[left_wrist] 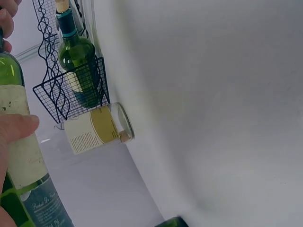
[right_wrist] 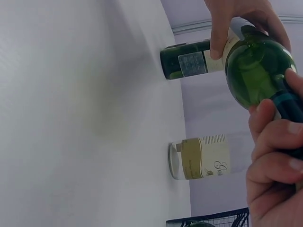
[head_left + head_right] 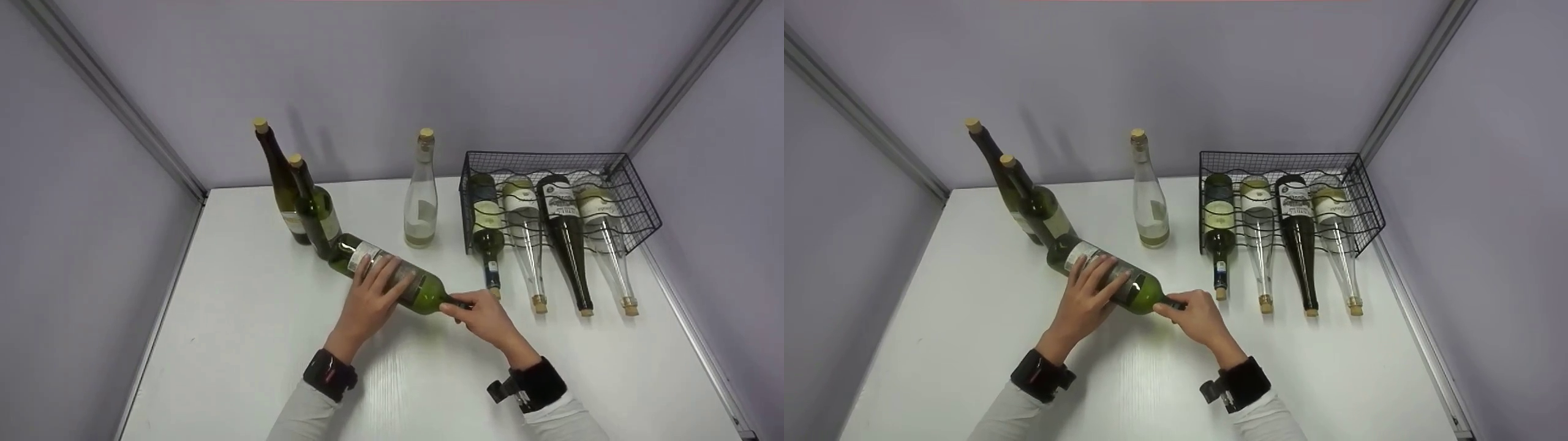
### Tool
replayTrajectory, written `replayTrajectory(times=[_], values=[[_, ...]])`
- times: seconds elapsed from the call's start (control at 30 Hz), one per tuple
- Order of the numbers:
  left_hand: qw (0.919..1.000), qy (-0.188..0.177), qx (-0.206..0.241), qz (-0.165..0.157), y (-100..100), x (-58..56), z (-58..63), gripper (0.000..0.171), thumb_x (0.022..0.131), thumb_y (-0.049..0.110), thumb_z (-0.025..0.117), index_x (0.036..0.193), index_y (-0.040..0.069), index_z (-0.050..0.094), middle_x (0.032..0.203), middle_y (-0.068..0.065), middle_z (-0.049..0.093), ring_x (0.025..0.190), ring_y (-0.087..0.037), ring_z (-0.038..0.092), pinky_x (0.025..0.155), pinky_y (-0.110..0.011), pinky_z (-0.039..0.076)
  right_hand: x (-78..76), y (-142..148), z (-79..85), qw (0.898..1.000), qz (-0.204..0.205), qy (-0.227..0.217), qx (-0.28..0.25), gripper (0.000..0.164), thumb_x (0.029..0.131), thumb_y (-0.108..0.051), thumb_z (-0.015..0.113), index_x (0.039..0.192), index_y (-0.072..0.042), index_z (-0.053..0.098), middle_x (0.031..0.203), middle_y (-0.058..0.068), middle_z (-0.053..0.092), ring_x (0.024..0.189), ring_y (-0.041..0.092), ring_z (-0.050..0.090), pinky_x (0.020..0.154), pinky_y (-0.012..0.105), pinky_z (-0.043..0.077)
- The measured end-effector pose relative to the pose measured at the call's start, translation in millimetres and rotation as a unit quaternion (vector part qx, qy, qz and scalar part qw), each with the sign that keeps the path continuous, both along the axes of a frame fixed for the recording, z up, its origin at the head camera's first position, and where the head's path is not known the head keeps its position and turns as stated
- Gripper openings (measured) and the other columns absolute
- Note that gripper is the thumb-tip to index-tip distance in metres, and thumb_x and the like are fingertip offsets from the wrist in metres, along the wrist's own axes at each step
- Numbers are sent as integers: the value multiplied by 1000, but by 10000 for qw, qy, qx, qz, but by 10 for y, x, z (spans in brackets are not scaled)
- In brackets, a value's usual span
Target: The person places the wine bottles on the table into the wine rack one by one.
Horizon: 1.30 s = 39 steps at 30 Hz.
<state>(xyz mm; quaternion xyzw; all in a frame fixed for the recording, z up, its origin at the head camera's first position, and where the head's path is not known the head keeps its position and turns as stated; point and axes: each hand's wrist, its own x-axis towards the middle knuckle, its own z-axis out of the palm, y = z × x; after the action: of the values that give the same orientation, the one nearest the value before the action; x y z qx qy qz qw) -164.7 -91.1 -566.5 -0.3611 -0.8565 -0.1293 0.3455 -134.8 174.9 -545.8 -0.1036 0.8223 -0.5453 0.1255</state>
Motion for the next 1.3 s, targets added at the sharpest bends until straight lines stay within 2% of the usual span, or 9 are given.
replayTrajectory(times=[0.1, 0.27, 0.5, 0.67, 0.83, 0.97, 1.07, 1.2, 1.3], values=[[9999, -126, 29, -60, 8, 15, -9, 67, 75, 18, 84, 137, 22, 58, 144, -14, 47, 135, -31, 41, 113, -56, 23, 13, 84, -23, 10000, -24, 29, -87, 29, 89, -38, 73, 96, -11, 78, 65, 4, 61, 47, 9, 41, 43, 21, 34], [9979, -559, 288, -127, 12, 46, -55, 62, 79, 29, 83, 135, 18, 58, 148, -16, 42, 139, -31, 36, 114, -54, 21, 58, 233, -87, 9998, -165, -50, -108, 30, 89, -39, 73, 95, -10, 78, 66, 3, 59, 47, 8, 40, 44, 20, 33], [9912, -1030, 817, -175, -2, 97, -127, 62, 86, 28, 77, 142, 17, 53, 155, -17, 32, 143, -34, 29, 112, -56, 25, 120, 402, -141, 9964, -593, -306, -515, 32, 89, -32, 74, 99, -2, 75, 67, 7, 58, 48, 9, 39, 43, 20, 31], [9853, -1441, 845, -372, 35, 159, -139, 52, 96, 29, 63, 145, 16, 50, 159, -17, 23, 144, -35, 24, 110, -58, 27, 146, 494, -158, 9926, -854, -359, -786, 29, 90, -23, 74, 107, 1, 74, 67, 12, 57, 45, 8, 37, 41, 19, 30], [9814, -1625, 852, -563, 102, 208, -129, 52, 100, 30, 56, 147, 11, 47, 159, -17, 25, 143, -36, 28, 110, -58, 28, 164, 563, -174, 9881, -1076, -397, -1022, 27, 91, -12, 72, 113, 4, 71, 69, 23, 58, 44, 7, 37, 41, 19, 30], [9809, -1637, 799, -684, 140, 233, -131, 52, 100, 29, 57, 146, 10, 47, 156, -17, 31, 142, -35, 30, 108, -59, 30, 178, 606, -177, 9854, -1204, -247, -1177, 26, 92, -7, 69, 115, 7, 69, 69, 22, 59, 44, 8, 39, 41, 19, 32], [9810, -1667, 699, -700, 155, 240, -136, 50, 103, 33, 51, 147, 11, 46, 156, -17, 33, 143, -33, 29, 108, -58, 31, 188, 631, -176, 9815, -1354, -84, -1348, 24, 92, -5, 68, 113, 7, 70, 68, 19, 60, 45, 9, 40, 41, 18, 33], [9802, -1789, 536, -662, 163, 245, -140, 50, 105, 37, 44, 150, 15, 43, 157, -14, 30, 145, -30, 25, 109, -56, 31, 189, 676, -194, 9762, -1533, 229, -1517, 17, 92, -5, 69, 104, 7, 73, 68, 20, 60, 44, 11, 41, 39, 17, 34], [9793, -1867, 474, -630, 170, 247, -141, 50, 105, 38, 44, 150, 16, 42, 159, -13, 28, 146, -29, 24, 109, -56, 31, 190, 718, -212, 9714, -1656, 522, -1621, 16, 91, -4, 69, 101, 8, 73, 66, 20, 60, 44, 10, 42, 38, 17, 36]])
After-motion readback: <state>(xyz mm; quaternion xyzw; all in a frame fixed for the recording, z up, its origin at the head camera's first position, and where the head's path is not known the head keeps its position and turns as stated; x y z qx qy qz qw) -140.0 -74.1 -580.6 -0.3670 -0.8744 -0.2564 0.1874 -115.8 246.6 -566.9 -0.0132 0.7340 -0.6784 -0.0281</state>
